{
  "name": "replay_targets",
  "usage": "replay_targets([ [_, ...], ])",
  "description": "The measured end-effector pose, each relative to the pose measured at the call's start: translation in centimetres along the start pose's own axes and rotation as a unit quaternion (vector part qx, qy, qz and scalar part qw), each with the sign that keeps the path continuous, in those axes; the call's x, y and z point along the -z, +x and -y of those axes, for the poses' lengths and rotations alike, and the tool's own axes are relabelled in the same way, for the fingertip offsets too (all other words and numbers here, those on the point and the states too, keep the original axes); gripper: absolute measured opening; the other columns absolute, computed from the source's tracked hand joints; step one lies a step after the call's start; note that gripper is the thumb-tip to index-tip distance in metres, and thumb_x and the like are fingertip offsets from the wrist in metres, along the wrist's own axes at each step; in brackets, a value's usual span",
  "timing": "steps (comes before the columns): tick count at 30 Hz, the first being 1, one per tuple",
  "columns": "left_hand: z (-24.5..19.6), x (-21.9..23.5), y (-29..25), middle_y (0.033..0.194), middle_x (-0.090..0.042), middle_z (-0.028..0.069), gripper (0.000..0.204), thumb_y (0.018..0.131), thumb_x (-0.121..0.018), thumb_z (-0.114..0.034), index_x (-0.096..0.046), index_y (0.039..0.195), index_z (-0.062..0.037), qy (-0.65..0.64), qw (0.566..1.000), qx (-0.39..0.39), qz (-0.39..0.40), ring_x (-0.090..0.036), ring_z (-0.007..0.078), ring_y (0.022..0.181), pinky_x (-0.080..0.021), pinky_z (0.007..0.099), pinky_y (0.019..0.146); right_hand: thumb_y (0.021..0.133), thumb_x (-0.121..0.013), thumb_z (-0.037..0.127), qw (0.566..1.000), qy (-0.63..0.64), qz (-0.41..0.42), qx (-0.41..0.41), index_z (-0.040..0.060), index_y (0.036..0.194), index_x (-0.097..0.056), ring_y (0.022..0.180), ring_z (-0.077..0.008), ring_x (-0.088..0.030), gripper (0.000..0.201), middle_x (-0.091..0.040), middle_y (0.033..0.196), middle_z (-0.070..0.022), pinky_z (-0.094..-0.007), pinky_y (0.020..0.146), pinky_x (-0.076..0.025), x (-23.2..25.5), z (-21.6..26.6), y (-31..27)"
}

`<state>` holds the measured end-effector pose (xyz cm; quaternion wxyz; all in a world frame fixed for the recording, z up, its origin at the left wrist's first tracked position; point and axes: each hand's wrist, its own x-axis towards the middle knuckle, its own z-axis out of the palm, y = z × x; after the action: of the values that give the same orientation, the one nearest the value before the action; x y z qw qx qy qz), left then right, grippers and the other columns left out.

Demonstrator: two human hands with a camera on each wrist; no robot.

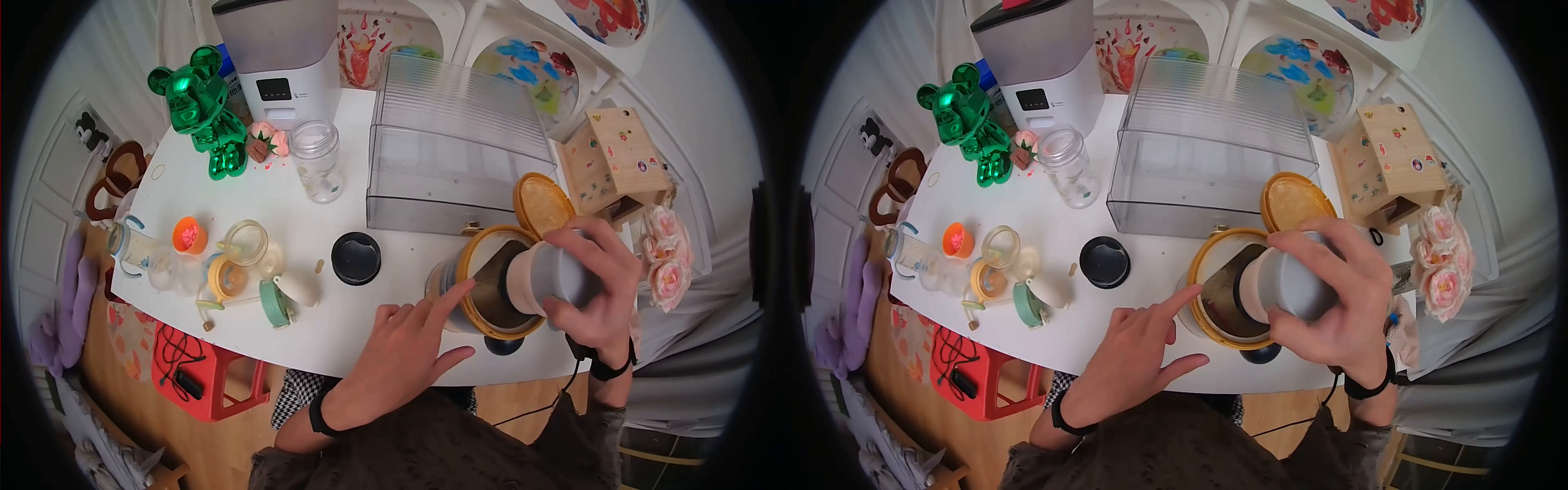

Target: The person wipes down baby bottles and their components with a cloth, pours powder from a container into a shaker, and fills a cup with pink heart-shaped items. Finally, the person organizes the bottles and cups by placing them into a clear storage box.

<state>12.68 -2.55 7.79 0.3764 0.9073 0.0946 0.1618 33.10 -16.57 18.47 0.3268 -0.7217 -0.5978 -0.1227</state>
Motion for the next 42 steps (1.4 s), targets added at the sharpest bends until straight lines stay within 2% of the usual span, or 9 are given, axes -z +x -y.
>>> replay_targets([
  [20,-0.3,-0.3,0.1,0.081,-0.057,0.0055,0.084,0.089,-0.078,-0.031,-0.031,0.154,-0.0095,0.000,1.000,-0.011,-0.007,-0.058,0.0232,0.076,-0.039,0.0369,0.082,0.049,-0.072,0.020,0.999,0.011,-0.015,0.035,-0.0041,0.103,-0.072,0.087,-0.0315,-0.067,0.060,-0.067,0.099,-0.0202,-0.0352,0.077,-0.053,0.8,-0.6,-1.5],
  [24,-0.5,-0.1,0.0,0.081,-0.057,0.0052,0.085,0.088,-0.079,-0.030,-0.030,0.155,-0.0092,0.004,1.000,0.002,0.006,-0.058,0.0229,0.077,-0.039,0.0364,0.084,0.057,-0.076,0.032,0.992,0.060,-0.100,-0.048,-0.0048,0.112,-0.066,0.099,-0.0283,-0.063,0.067,-0.064,0.107,-0.0178,-0.0364,0.088,-0.050,1.2,-1.5,-4.3],
  [26,-0.6,0.0,0.0,0.081,-0.057,0.0048,0.085,0.088,-0.079,-0.029,-0.031,0.155,-0.0092,0.015,1.000,0.002,0.011,-0.058,0.0225,0.078,-0.039,0.0361,0.085,0.065,-0.077,0.039,0.908,0.242,-0.229,-0.254,-0.0015,0.122,-0.058,0.107,-0.0260,-0.060,0.073,-0.060,0.114,-0.0145,-0.0362,0.095,-0.046,0.4,-0.4,-5.0],
  [32,-2.3,0.4,0.1,0.101,-0.064,0.0111,0.084,0.089,-0.079,-0.029,-0.032,0.154,-0.0049,-0.153,0.988,0.029,0.025,-0.064,0.0246,0.089,-0.047,0.0403,0.088,0.085,-0.066,0.050,0.817,0.423,-0.243,-0.306,0.0038,0.138,-0.043,0.116,-0.0300,-0.060,0.075,-0.057,0.126,-0.0170,-0.0398,0.101,-0.048,-1.2,0.4,-8.4],
  [34,-3.0,0.1,0.4,0.120,-0.062,0.0111,0.094,0.082,-0.085,-0.031,-0.032,0.155,-0.0064,-0.259,0.966,-0.016,-0.015,-0.061,0.0262,0.108,-0.048,0.0420,0.094,0.095,-0.055,0.052,0.692,0.595,-0.224,-0.342,0.0090,0.146,-0.035,0.124,-0.0351,-0.059,0.070,-0.053,0.138,-0.0202,-0.0454,0.104,-0.051,-1.6,2.5,-8.6],
  [35,-3.3,0.0,0.4,0.120,-0.062,0.0111,0.094,0.082,-0.085,-0.031,-0.032,0.155,-0.0064,-0.256,0.966,-0.018,-0.017,-0.061,0.0262,0.108,-0.048,0.0420,0.094,0.101,-0.045,0.051,0.682,0.660,-0.133,-0.285,0.0138,0.152,-0.028,0.129,-0.0385,-0.056,0.066,-0.045,0.149,-0.0217,-0.0494,0.105,-0.052,-2.4,2.2,-9.4],
  [36,-3.6,0.0,0.5,0.128,-0.059,0.0150,0.098,0.080,-0.087,-0.032,-0.030,0.155,-0.0044,-0.278,0.959,-0.029,-0.044,-0.060,0.0300,0.116,-0.045,0.0418,0.102,0.098,-0.053,0.051,0.660,0.642,-0.195,-0.338,0.0102,0.148,-0.030,0.126,-0.0354,-0.057,0.069,-0.048,0.143,-0.0198,-0.0463,0.104,-0.052,-3.8,3.4,-9.5],
  [40,-2.2,-0.4,-1.5,0.138,-0.055,0.0187,0.105,0.074,-0.091,-0.029,-0.028,0.154,-0.0023,-0.334,0.938,-0.007,-0.088,-0.057,0.0328,0.128,-0.043,0.0419,0.109,0.086,-0.076,0.037,0.740,0.588,-0.120,-0.303,0.0044,0.136,-0.034,0.128,-0.0238,-0.048,0.073,-0.046,0.136,-0.0141,-0.0400,0.108,-0.040,-7.5,6.3,-9.5],
  [42,-1.2,0.3,-2.7,0.134,-0.059,0.0152,0.093,0.072,-0.092,-0.021,-0.038,0.145,-0.0010,-0.401,0.907,0.058,-0.119,-0.058,0.0254,0.126,-0.046,0.0389,0.106,0.080,-0.082,0.016,0.856,0.490,-0.031,-0.164,0.0043,0.137,-0.035,0.132,-0.0277,-0.047,0.075,-0.043,0.143,-0.0187,-0.0452,0.112,-0.036,-9.2,6.6,-9.3],
])
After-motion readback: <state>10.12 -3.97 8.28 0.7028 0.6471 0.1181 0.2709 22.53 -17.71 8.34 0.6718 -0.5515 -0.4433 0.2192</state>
